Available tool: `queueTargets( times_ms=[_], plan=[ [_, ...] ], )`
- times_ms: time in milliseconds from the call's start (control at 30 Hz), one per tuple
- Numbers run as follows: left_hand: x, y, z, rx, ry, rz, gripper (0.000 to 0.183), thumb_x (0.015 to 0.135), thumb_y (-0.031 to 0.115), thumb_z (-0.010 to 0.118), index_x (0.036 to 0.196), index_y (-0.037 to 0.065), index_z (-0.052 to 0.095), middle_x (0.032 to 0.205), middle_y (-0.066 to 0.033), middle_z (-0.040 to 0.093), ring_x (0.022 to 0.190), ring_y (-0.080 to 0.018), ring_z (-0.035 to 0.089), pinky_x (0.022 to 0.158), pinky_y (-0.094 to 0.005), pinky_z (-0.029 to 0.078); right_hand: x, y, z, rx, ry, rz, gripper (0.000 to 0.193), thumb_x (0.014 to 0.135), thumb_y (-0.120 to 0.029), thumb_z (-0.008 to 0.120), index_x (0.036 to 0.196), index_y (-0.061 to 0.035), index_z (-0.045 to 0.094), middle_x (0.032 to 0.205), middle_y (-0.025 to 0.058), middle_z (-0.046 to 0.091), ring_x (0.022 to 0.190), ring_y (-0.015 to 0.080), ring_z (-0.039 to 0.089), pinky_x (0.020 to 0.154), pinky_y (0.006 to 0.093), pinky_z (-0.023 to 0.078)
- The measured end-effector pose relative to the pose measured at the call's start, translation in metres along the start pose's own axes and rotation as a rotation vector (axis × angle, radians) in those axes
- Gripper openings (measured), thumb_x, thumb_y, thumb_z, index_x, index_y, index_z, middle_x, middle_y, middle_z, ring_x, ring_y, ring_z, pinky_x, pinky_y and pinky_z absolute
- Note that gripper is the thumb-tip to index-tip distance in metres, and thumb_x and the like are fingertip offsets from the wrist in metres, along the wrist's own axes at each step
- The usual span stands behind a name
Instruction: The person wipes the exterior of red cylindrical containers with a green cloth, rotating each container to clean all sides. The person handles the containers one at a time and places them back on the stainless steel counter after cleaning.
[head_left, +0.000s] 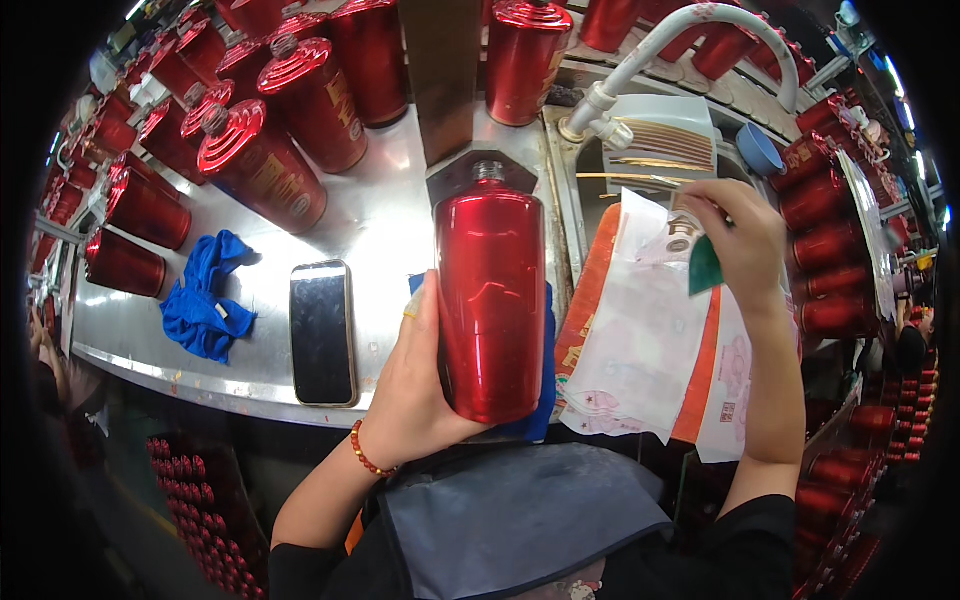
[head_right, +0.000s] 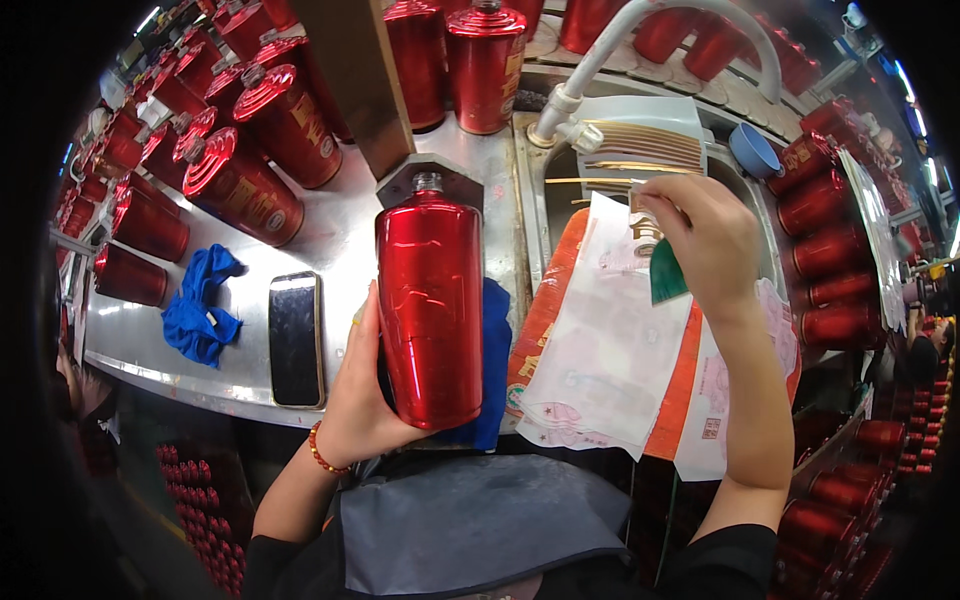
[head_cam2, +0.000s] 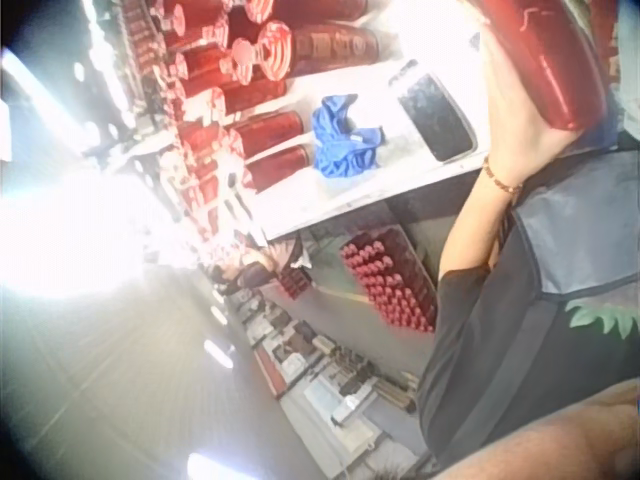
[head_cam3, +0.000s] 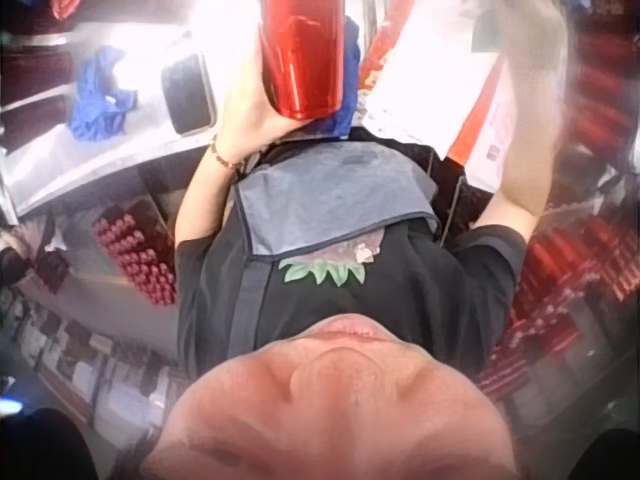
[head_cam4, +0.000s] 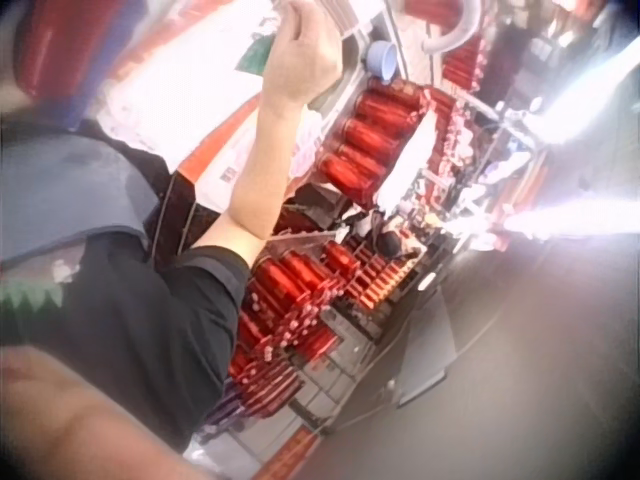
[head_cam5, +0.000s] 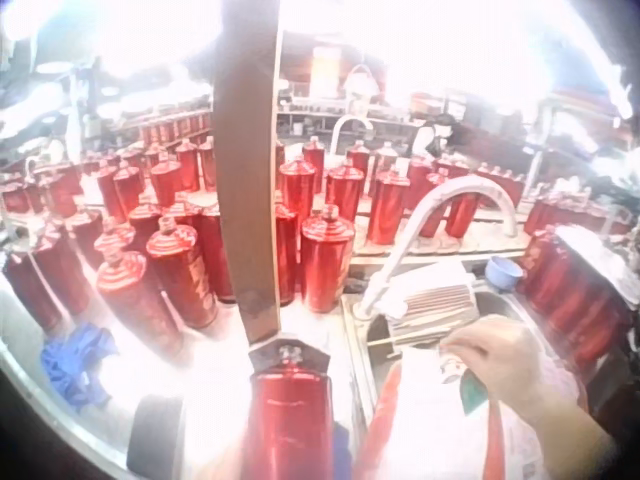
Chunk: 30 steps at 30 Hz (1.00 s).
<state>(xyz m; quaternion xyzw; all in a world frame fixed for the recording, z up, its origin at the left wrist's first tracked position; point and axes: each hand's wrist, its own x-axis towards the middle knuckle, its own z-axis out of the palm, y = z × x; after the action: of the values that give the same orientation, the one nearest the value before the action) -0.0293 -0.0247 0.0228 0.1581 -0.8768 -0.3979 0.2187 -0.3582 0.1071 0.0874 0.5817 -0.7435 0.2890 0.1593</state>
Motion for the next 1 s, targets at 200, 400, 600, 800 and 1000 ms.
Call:
queueTargets(
  times_ms=[200, 400, 600, 800, 1000],
  plan=[
    [0.000, 0.001, -0.004, 0.019, 0.023, 0.017, 0.128, 0.070, 0.033, 0.093, 0.157, -0.011, 0.009, 0.145, -0.0320, 0.045, 0.129, -0.0444, 0.051, 0.108, -0.0464, 0.043, 0.016, -0.100, -0.063, 0.297, -0.196, -0.120, 0.015, 0.074, 0.003, 0.077, 0.087, -0.0027, 0.075, 0.076, 0.0104, 0.070, 0.064, 0.0182, 0.064, 0.059, 0.0288, 0.047],
    [0.000, 0.011, -0.011, 0.027, -0.045, -0.066, 0.137, 0.067, 0.039, 0.095, 0.157, -0.011, 0.004, 0.152, -0.0347, 0.034, 0.140, -0.0472, 0.040, 0.115, -0.0472, 0.036, 0.039, -0.119, -0.065, 0.881, -0.543, -0.191, 0.012, 0.072, 0.010, 0.069, 0.080, 0.0009, 0.072, 0.067, 0.0075, 0.070, 0.054, 0.0150, 0.061, 0.057, 0.0272, 0.044],
    [-0.002, -0.003, -0.033, -0.691, -0.216, -0.108, 0.160, 0.054, 0.063, 0.094, 0.160, -0.007, -0.003, 0.164, -0.0316, 0.015, 0.155, -0.0392, 0.018, 0.125, -0.0451, 0.019, 0.036, -0.118, -0.003, 0.968, -0.466, 0.155, 0.010, 0.084, 0.001, 0.073, 0.094, 0.0039, 0.074, 0.083, 0.0082, 0.074, 0.071, 0.0111, 0.069, 0.064, 0.0240, 0.053],
    [0.001, 0.007, 0.002, -0.518, 0.083, -0.250, 0.123, 0.078, 0.036, 0.090, 0.159, -0.010, 0.009, 0.157, -0.0289, 0.032, 0.148, -0.0361, 0.034, 0.120, -0.0425, 0.029, 0.036, -0.107, 0.040, 1.016, -0.506, 0.356, 0.011, 0.086, 0.003, 0.074, 0.097, 0.0031, 0.073, 0.092, 0.0066, 0.072, 0.081, 0.0097, 0.066, 0.075, 0.0232, 0.052],
    [0.002, 0.003, 0.003, -0.443, 0.081, -0.246, 0.105, 0.087, 0.025, 0.082, 0.158, -0.011, 0.013, 0.154, -0.0282, 0.036, 0.145, -0.0356, 0.038, 0.119, -0.0418, 0.031, 0.029, -0.106, 0.049, 0.898, -0.395, 0.224, 0.011, 0.086, 0.002, 0.075, 0.097, 0.0005, 0.074, 0.091, 0.0022, 0.065, 0.080, 0.0065, 0.061, 0.070, 0.0216, 0.047]
  ],
)
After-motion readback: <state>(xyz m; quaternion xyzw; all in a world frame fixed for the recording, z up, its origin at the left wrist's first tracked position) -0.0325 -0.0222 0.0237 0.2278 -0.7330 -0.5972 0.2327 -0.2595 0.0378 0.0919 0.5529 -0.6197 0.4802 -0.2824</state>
